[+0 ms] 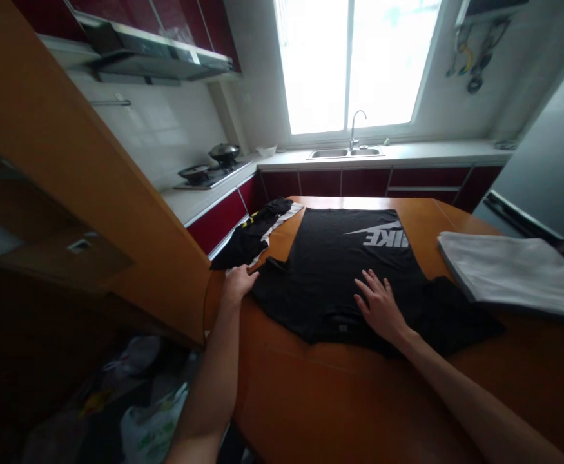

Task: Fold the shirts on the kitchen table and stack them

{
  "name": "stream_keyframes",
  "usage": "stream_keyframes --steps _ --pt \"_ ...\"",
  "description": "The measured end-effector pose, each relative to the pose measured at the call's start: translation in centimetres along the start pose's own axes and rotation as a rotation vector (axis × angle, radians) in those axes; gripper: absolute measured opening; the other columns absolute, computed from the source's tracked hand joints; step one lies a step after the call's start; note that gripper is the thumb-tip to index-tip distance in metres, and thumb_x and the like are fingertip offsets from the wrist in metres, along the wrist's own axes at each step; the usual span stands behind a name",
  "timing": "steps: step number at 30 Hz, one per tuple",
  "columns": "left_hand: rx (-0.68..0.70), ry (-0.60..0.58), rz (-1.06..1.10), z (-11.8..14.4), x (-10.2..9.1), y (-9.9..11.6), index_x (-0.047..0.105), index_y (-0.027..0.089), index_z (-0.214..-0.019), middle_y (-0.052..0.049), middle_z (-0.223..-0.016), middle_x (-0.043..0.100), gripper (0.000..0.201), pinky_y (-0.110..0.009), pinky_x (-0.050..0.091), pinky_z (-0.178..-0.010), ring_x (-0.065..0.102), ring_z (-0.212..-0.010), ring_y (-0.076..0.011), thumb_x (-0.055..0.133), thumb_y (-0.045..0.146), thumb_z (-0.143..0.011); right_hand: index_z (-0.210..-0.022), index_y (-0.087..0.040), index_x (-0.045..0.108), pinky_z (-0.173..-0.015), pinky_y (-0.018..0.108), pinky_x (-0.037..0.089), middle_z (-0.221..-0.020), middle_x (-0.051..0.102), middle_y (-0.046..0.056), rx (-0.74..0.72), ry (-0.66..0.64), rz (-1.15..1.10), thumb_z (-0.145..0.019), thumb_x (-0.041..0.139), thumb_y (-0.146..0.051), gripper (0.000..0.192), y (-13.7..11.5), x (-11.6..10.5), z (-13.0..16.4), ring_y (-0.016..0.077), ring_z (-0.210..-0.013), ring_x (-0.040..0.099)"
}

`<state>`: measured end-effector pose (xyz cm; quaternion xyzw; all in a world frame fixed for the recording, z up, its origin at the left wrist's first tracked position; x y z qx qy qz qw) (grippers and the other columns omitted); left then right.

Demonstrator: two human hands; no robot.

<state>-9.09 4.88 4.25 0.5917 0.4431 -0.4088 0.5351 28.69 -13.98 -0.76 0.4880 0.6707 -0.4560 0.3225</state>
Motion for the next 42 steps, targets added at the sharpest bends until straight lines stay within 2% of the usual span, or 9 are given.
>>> stream_keyframes --steps 6,11,16,20,22,26,29,35,42 --pt "-0.098 -0.032 0.034 -0.1 0.3 -1.7 0.072 0.019 -0.099 -0.010 -0.095 0.075 0.036 -0.029 0.050 -0.081 0.070 -0.095 -0.0265 0.078 0.046 -0.076 -0.134 -0.017 0.062 -0.120 0.057 0.023 -0.154 0.045 0.014 -0.042 -0.012 -0.030 -0.101 0.040 -0.037 0.044 -0.1 0.6 0.4 0.0294 -0.150 0.029" --pt "-0.110 -0.023 0.110 -0.3 0.5 -1.2 0.071 0.016 -0.101 -0.011 -0.096 0.075 0.028 -0.030 0.051 -0.080 0.070 -0.092 -0.0258 0.076 0.021 -0.073 -0.127 -0.017 0.066 -0.119 0.055 0.028 -0.150 0.050 0.013 -0.069 0.032 -0.098 -0.100 0.040 -0.035 0.041 -0.5 0.1 -0.1 0.0294 -0.147 0.034" --pt "-0.015 0.112 0.209 0.3 -0.6 2.1 0.063 0.016 -0.122 -0.007 -0.104 0.071 0.046 -0.028 0.051 -0.085 0.067 -0.094 -0.0203 0.062 0.007 -0.077 -0.113 -0.019 0.072 -0.114 0.051 0.037 -0.138 0.059 0.014 -0.052 0.138 -0.265 -0.097 0.046 -0.034 0.034 -1.4 -0.9 -2.1 0.0299 -0.135 0.046" --pt "0.260 0.273 0.438 2.3 -1.4 6.8 0.059 0.018 -0.129 -0.005 -0.102 0.065 0.056 -0.028 0.053 -0.080 0.062 -0.082 -0.0163 0.058 0.004 -0.074 -0.106 -0.020 0.073 -0.101 0.047 0.049 -0.118 0.068 0.013 0.065 0.085 -0.623 -0.093 0.050 -0.042 0.034 -3.1 -0.5 -4.9 0.0282 -0.112 0.062" --pt "0.411 0.215 0.544 3.6 -1.1 9.0 0.058 0.021 -0.133 -0.003 -0.104 0.065 0.061 -0.027 0.053 -0.078 0.060 -0.079 -0.0143 0.058 0.004 -0.074 -0.110 -0.020 0.071 -0.089 0.043 0.056 -0.112 0.071 0.012 0.150 -0.055 -0.910 -0.092 0.052 -0.051 0.040 -4.7 0.4 -6.2 0.0260 -0.100 0.067" --pt "0.679 -0.190 0.705 5.5 0.6 11.4 0.047 0.030 -0.146 -0.004 -0.122 0.065 0.072 -0.026 0.056 -0.074 0.064 -0.088 -0.0146 0.068 0.017 -0.078 -0.133 -0.026 0.059 -0.082 0.039 0.059 -0.119 0.069 0.010 0.332 -0.311 -1.381 -0.094 0.047 -0.060 0.054 -7.8 2.5 -7.1 0.0225 -0.097 0.070" --pt "0.688 -0.249 0.798 4.8 2.0 11.1 0.054 0.026 -0.141 -0.007 -0.124 0.067 0.056 -0.029 0.057 -0.079 0.068 -0.098 -0.0179 0.068 0.027 -0.086 -0.134 -0.026 0.059 -0.084 0.041 0.060 -0.118 0.069 0.009 0.415 -0.345 -1.436 -0.098 0.042 -0.059 0.052 -8.2 3.8 -6.7 0.0222 -0.102 0.069" --pt "0.413 0.192 0.609 1.2 3.6 8.1 0.072 0.016 -0.105 -0.010 -0.105 0.074 0.028 -0.038 0.056 -0.093 0.069 -0.101 -0.0220 0.046 0.013 -0.095 -0.106 -0.017 0.074 -0.085 0.044 0.063 -0.118 0.070 0.014 0.495 -0.300 -1.460 -0.096 0.054 -0.052 0.042 -7.3 5.4 -6.1 0.0267 -0.110 0.066" --pt "0.671 -0.005 0.471 1.8 5.0 9.7 0.071 0.021 -0.121 -0.006 -0.133 0.067 0.036 -0.040 0.043 -0.114 0.058 -0.129 -0.0212 0.044 0.018 -0.098 -0.103 -0.018 0.076 -0.077 0.041 0.066 -0.114 0.071 0.010 0.498 -0.233 -1.515 -0.080 0.075 -0.032 0.028 -8.0 5.5 -6.2 0.0239 -0.101 0.067"
Point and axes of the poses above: each hand's wrist, its own z-axis away from the middle knuckle, its own x-axis out of the palm, y = z × x, the point moved 2 cm from there along -z, towards the middle knuckle
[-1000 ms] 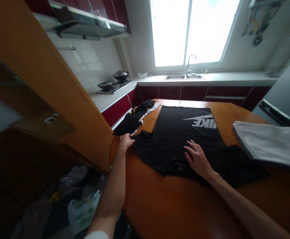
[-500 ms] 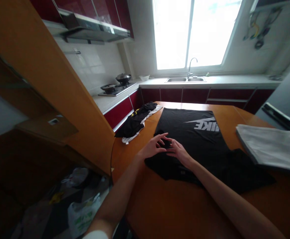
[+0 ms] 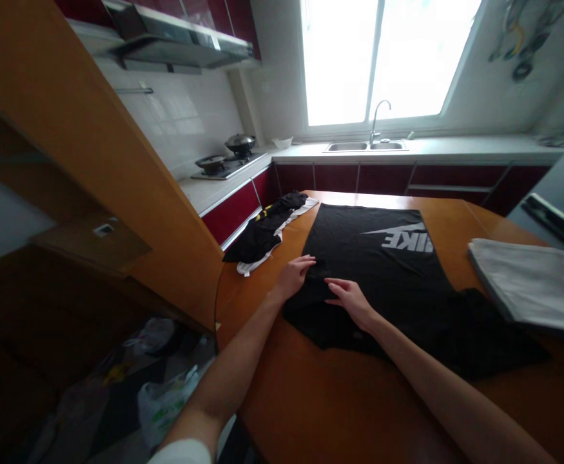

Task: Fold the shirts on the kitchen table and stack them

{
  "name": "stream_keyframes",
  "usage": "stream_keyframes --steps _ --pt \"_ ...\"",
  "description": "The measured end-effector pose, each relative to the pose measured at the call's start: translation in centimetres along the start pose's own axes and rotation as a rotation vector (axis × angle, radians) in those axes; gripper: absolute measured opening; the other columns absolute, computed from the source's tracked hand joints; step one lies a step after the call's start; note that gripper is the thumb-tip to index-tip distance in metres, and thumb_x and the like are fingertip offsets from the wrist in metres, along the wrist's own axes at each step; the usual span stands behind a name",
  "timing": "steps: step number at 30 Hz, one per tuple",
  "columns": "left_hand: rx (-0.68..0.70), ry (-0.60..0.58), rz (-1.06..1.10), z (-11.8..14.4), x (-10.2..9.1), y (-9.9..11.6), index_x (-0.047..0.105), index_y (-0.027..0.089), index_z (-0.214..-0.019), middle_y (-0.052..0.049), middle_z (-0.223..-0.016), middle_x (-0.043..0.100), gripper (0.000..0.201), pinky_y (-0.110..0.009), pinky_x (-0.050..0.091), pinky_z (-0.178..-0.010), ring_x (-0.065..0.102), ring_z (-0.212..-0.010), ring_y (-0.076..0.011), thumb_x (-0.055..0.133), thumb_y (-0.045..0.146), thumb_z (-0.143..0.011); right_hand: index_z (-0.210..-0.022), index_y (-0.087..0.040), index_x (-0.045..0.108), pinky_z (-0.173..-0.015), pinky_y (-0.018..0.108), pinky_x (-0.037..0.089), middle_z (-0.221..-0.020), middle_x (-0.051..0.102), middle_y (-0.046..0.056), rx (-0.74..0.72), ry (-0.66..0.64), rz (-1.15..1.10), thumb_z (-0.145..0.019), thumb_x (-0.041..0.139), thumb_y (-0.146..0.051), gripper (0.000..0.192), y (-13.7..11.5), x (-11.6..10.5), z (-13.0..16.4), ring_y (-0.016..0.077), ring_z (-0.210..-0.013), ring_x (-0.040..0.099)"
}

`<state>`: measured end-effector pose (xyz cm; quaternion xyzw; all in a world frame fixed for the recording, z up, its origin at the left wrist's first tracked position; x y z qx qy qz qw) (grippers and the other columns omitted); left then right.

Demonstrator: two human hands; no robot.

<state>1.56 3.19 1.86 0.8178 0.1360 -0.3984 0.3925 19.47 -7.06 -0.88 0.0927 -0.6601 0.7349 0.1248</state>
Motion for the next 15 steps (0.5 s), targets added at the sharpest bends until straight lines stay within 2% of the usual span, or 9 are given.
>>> stream_keyframes --steps 3,6,9,12,15 --pt "-0.001 -0.186 -0.103 0.2 1.1 0.2 0.055 0.021 -0.143 -0.007 -0.153 0.049 0.044 -0.049 0.029 -0.121 0.036 -0.147 -0.0243 0.043 0.029 -0.102 -0.104 -0.018 0.076 -0.075 0.042 0.065 -0.111 0.072 0.009 -0.075 0.041 0.116 -0.074 0.074 -0.028 0.031 0.2 -0.1 -0.1 0.0236 -0.095 0.067" --pt "-0.057 -0.299 -0.180 0.5 1.6 -0.6 0.044 0.024 -0.151 -0.008 -0.162 0.034 0.049 -0.056 0.019 -0.122 0.022 -0.153 -0.0257 0.040 0.037 -0.104 -0.103 -0.017 0.076 -0.085 0.043 0.061 -0.112 0.071 0.009 -0.236 0.115 0.328 -0.072 0.065 -0.021 0.033 0.3 -0.6 -0.4 0.0247 -0.099 0.067" --pt "-0.066 -0.322 -0.215 0.6 1.9 -1.1 0.041 0.024 -0.153 -0.009 -0.164 0.029 0.051 -0.056 0.017 -0.122 0.018 -0.154 -0.0258 0.039 0.041 -0.105 -0.098 -0.018 0.075 -0.095 0.041 0.055 -0.118 0.068 0.011 -0.396 0.185 0.565 -0.074 0.054 -0.015 0.032 0.0 -1.0 -0.1 0.0248 -0.110 0.064" --pt "-0.051 -0.326 -0.249 0.6 2.1 -1.1 0.042 0.024 -0.152 -0.009 -0.165 0.027 0.053 -0.057 0.016 -0.122 0.015 -0.154 -0.0276 0.042 0.043 -0.103 -0.104 -0.017 0.074 -0.101 0.043 0.051 -0.126 0.063 0.015 -0.487 0.235 0.807 -0.081 0.049 -0.014 0.034 -0.3 -0.6 0.9 0.0264 -0.118 0.059" --pt "-0.049 -0.298 -0.234 0.6 1.9 -0.7 0.044 0.025 -0.151 -0.008 -0.164 0.028 0.051 -0.059 0.017 -0.121 0.016 -0.154 -0.0282 0.043 0.042 -0.103 -0.111 -0.017 0.072 -0.110 0.046 0.043 -0.134 0.059 0.015 -0.568 0.196 1.043 -0.088 0.048 -0.016 0.034 -0.7 0.6 2.2 0.0280 -0.128 0.050"
Point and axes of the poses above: each hand's wrist, its own z-axis away from the middle knuckle, its own x-axis out of the palm, y = z × x, the point moved 2 cm from there along -z, towards the middle knuckle
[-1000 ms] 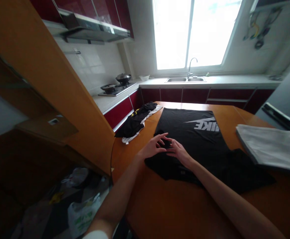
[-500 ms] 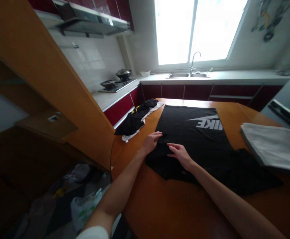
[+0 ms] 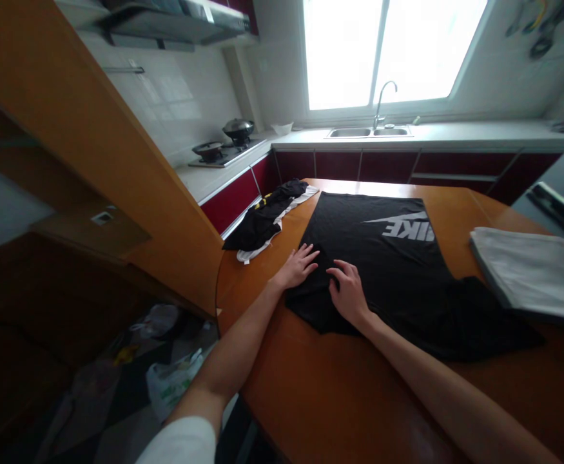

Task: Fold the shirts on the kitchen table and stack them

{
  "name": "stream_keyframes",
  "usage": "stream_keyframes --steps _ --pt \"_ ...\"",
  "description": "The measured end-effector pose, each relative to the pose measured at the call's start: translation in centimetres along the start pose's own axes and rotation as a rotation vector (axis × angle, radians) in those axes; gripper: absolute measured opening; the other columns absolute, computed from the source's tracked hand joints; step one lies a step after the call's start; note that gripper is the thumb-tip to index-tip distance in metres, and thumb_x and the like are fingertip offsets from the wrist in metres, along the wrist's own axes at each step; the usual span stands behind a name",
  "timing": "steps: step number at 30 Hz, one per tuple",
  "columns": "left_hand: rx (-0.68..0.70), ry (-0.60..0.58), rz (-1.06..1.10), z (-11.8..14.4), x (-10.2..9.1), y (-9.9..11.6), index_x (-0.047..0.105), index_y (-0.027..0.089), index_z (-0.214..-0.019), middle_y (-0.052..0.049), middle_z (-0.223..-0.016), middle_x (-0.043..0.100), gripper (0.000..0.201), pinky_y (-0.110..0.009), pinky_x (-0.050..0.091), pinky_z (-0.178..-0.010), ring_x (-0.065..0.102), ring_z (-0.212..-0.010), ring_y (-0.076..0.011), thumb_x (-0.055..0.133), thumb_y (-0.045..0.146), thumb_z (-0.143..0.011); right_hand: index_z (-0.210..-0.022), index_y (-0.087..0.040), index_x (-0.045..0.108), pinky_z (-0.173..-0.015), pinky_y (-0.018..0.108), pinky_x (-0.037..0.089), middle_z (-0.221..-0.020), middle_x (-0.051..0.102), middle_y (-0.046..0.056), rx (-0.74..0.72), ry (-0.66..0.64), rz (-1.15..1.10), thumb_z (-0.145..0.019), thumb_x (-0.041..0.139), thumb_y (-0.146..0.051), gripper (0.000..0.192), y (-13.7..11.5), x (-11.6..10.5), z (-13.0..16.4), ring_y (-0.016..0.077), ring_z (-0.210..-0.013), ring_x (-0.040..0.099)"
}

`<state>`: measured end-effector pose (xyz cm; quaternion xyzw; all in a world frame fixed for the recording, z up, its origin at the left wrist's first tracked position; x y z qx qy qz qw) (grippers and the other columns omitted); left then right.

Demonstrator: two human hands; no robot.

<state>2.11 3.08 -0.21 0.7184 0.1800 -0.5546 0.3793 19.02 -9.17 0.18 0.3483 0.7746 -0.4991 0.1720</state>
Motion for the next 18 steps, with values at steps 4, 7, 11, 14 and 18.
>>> stream_keyframes --steps 4,7,11,14,18 --pt "-0.012 0.158 0.083 0.7 -2.2 -0.5 0.053 0.022 -0.145 -0.007 -0.158 0.042 0.044 -0.051 0.024 -0.123 0.030 -0.150 -0.0238 0.040 0.027 -0.102 -0.119 -0.019 0.071 -0.113 0.044 0.039 -0.140 0.058 0.011 -0.146 -0.169 0.137 -0.096 0.044 -0.019 0.035 -1.6 0.5 0.9 0.0258 -0.134 0.047" --pt "-0.058 0.331 0.125 1.9 -5.3 -1.6 0.063 0.016 -0.132 -0.010 -0.145 0.058 0.041 -0.039 0.035 -0.119 0.049 -0.138 -0.0201 0.042 0.016 -0.097 -0.128 -0.015 0.067 -0.116 0.047 0.034 -0.147 0.054 0.013 -0.153 -0.254 0.200 -0.099 0.045 -0.025 0.038 -1.5 1.0 1.2 0.0278 -0.139 0.044" --pt "-0.208 0.366 0.121 3.9 -8.8 -1.8 0.072 0.015 -0.110 -0.010 -0.111 0.073 0.025 -0.034 0.053 -0.096 0.069 -0.102 -0.0214 0.058 0.016 -0.089 -0.127 -0.012 0.068 -0.117 0.047 0.033 -0.145 0.056 0.016 -0.144 -0.276 0.198 -0.100 0.046 -0.027 0.038 -0.9 1.2 1.1 0.0286 -0.139 0.045" --pt "-0.222 0.139 0.148 5.8 -8.9 0.1 0.073 0.017 -0.095 -0.005 -0.088 0.072 0.015 -0.029 0.054 -0.075 0.068 -0.079 -0.0185 0.073 0.024 -0.082 -0.123 -0.014 0.071 -0.116 0.045 0.035 -0.142 0.059 0.015 -0.122 -0.247 0.163 -0.100 0.047 -0.028 0.036 -0.7 1.2 0.9 0.0276 -0.137 0.048" --pt "-0.193 -0.002 0.143 9.2 -6.6 3.2 0.069 0.020 -0.094 -0.001 -0.087 0.067 0.024 -0.027 0.050 -0.069 0.064 -0.076 -0.0169 0.082 0.023 -0.073 -0.120 -0.014 0.073 -0.117 0.043 0.035 -0.140 0.060 0.014 -0.105 -0.249 0.145 -0.100 0.048 -0.029 0.035 -0.8 1.1 0.8 0.0272 -0.136 0.049"
Point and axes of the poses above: each hand's wrist, its own z-axis away from the middle knuckle, its own x-axis out of the palm, y = z × x, the point moved 2 cm from there along -z, towards the middle knuckle
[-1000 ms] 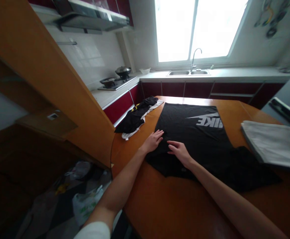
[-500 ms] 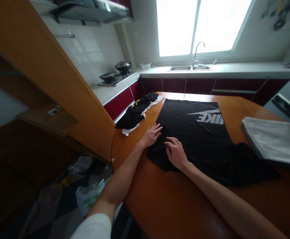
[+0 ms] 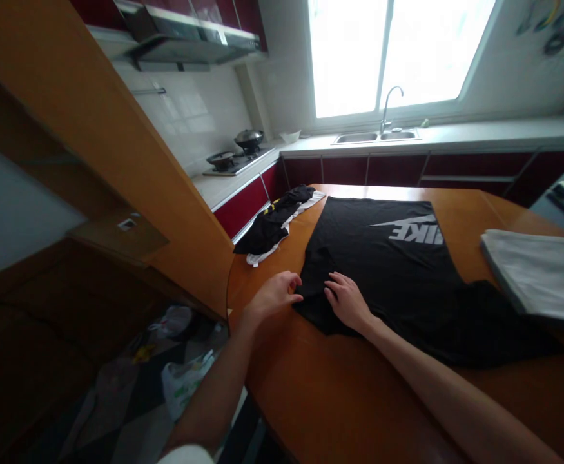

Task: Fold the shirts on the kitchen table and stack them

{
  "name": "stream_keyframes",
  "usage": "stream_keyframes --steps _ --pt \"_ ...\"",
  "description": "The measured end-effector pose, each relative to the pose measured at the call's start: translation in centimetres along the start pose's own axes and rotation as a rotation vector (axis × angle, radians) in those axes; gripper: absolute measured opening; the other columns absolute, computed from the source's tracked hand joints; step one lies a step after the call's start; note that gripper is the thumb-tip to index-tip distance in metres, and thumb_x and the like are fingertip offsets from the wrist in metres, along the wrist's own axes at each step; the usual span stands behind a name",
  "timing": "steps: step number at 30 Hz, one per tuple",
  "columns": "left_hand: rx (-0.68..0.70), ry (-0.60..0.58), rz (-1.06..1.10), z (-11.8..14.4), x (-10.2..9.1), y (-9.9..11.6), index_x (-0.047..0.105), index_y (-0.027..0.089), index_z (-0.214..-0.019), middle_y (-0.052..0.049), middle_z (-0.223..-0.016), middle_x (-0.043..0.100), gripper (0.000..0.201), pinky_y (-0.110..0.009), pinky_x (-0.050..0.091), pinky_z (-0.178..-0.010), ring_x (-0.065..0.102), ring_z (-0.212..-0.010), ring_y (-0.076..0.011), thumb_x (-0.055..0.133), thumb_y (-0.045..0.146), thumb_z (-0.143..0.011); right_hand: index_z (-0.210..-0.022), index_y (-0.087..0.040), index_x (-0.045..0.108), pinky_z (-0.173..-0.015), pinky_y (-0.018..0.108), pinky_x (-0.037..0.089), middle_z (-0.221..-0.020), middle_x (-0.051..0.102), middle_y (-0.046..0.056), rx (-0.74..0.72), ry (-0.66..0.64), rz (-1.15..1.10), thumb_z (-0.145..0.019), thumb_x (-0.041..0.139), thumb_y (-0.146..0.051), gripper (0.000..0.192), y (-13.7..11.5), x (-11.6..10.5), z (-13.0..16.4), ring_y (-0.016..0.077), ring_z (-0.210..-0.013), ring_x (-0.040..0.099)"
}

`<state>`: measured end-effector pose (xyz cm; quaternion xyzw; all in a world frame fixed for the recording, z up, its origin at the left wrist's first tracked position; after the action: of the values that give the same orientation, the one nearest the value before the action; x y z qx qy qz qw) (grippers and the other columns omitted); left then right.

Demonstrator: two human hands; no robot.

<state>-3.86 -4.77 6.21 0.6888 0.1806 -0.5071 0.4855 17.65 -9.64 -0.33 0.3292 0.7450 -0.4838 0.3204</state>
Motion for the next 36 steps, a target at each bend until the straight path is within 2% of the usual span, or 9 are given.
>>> stream_keyframes --steps 4,9,13,18,21,25,28,31,36 --pt "-0.010 0.145 -0.023 3.0 2.2 0.7 0.065 0.021 -0.103 -0.001 -0.094 0.064 0.028 -0.028 0.050 -0.074 0.062 -0.081 -0.0170 0.074 0.015 -0.077 -0.119 -0.013 0.073 -0.117 0.042 0.035 -0.140 0.060 0.014 0.007 -0.017 0.010 -0.101 0.047 -0.030 0.036 -0.1 -0.1 0.0 0.0272 -0.136 0.049" --pt "-0.055 0.284 -0.049 4.2 3.6 0.2 0.064 0.020 -0.102 -0.001 -0.089 0.063 0.023 -0.028 0.050 -0.074 0.061 -0.077 -0.0165 0.062 0.008 -0.083 -0.121 -0.011 0.072 -0.118 0.042 0.034 -0.140 0.060 0.015 -0.004 -0.014 0.046 -0.102 0.044 -0.030 0.039 0.1 -0.1 0.0 0.0269 -0.138 0.048" --pt "-0.029 0.279 -0.108 4.7 3.9 0.3 0.068 0.021 -0.098 -0.002 -0.092 0.064 0.020 -0.027 0.050 -0.076 0.063 -0.081 -0.0165 0.060 0.008 -0.087 -0.123 -0.011 0.070 -0.119 0.043 0.033 -0.141 0.060 0.014 -0.018 -0.021 0.061 -0.103 0.042 -0.031 0.040 0.3 -0.1 0.1 0.0259 -0.139 0.047" --pt "0.091 0.214 -0.212 5.7 3.8 0.6 0.076 0.024 -0.099 -0.005 -0.096 0.066 0.022 -0.029 0.051 -0.083 0.064 -0.090 -0.0183 0.057 0.015 -0.094 -0.126 -0.010 0.068 -0.120 0.045 0.032 -0.143 0.059 0.015 -0.038 -0.029 0.109 -0.102 0.041 -0.029 0.040 0.3 -0.2 0.2 0.0266 -0.140 0.047" --pt "0.105 0.209 -0.142 5.9 3.6 -0.4 0.075 0.025 -0.107 -0.005 -0.097 0.069 0.024 -0.031 0.052 -0.085 0.065 -0.091 -0.0187 0.055 0.019 -0.096 -0.135 -0.010 0.061 -0.119 0.045 0.033 -0.147 0.055 0.015 -0.039 -0.004 0.113 -0.102 0.040 -0.026 0.042 0.5 -0.3 0.2 0.0259 -0.141 0.046" --pt "-0.030 0.403 0.098 3.8 1.7 -2.5 0.068 0.019 -0.123 -0.006 -0.098 0.073 0.032 -0.031 0.056 -0.080 0.069 -0.084 -0.0179 0.051 0.022 -0.097 -0.140 -0.013 0.057 -0.119 0.045 0.033 -0.151 0.050 0.014 -0.051 0.028 0.092 -0.101 0.038 -0.023 0.045 0.7 -0.4 0.1 0.0243 -0.142 0.044" --pt "0.018 0.502 0.128 0.3 0.3 -2.6 0.066 0.016 -0.124 -0.008 -0.108 0.074 0.036 -0.034 0.056 -0.090 0.070 -0.097 -0.0193 0.048 0.015 -0.093 -0.140 -0.012 0.056 -0.120 0.045 0.032 -0.151 0.050 0.015 -0.033 -0.009 0.105 -0.100 0.041 -0.023 0.045 0.9 -0.1 0.1 0.0252 -0.144 0.041" --pt "0.156 0.448 0.052 -3.7 0.6 -1.1 0.065 0.017 -0.127 -0.009 -0.128 0.069 0.040 -0.036 0.047 -0.108 0.063 -0.120 -0.0192 0.044 0.013 -0.093 -0.142 -0.011 0.055 -0.120 0.045 0.030 -0.153 0.047 0.017 -0.011 -0.055 0.125 -0.098 0.045 -0.023 0.046 1.0 0.2 0.1 0.0260 -0.146 0.038" --pt "0.154 0.154 -0.189 -7.5 5.0 0.4 0.048 0.017 -0.147 -0.012 -0.158 0.041 0.048 -0.050 0.028 -0.121 0.033 -0.149 -0.0258 0.040 0.032 -0.103 -0.140 -0.009 0.056 -0.120 0.046 0.029 -0.154 0.045 0.018 -0.014 -0.073 0.141 -0.098 0.043 -0.024 0.046 1.0 0.2 0.2 0.0264 -0.147 0.036"
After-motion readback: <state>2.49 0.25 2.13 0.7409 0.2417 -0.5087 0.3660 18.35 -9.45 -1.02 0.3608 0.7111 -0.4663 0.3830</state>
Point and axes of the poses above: each hand's wrist, its own z-axis away from the middle knuckle, its own x-axis out of the palm, y = z × x, the point moved 2 cm from there along -z, towards the middle knuckle
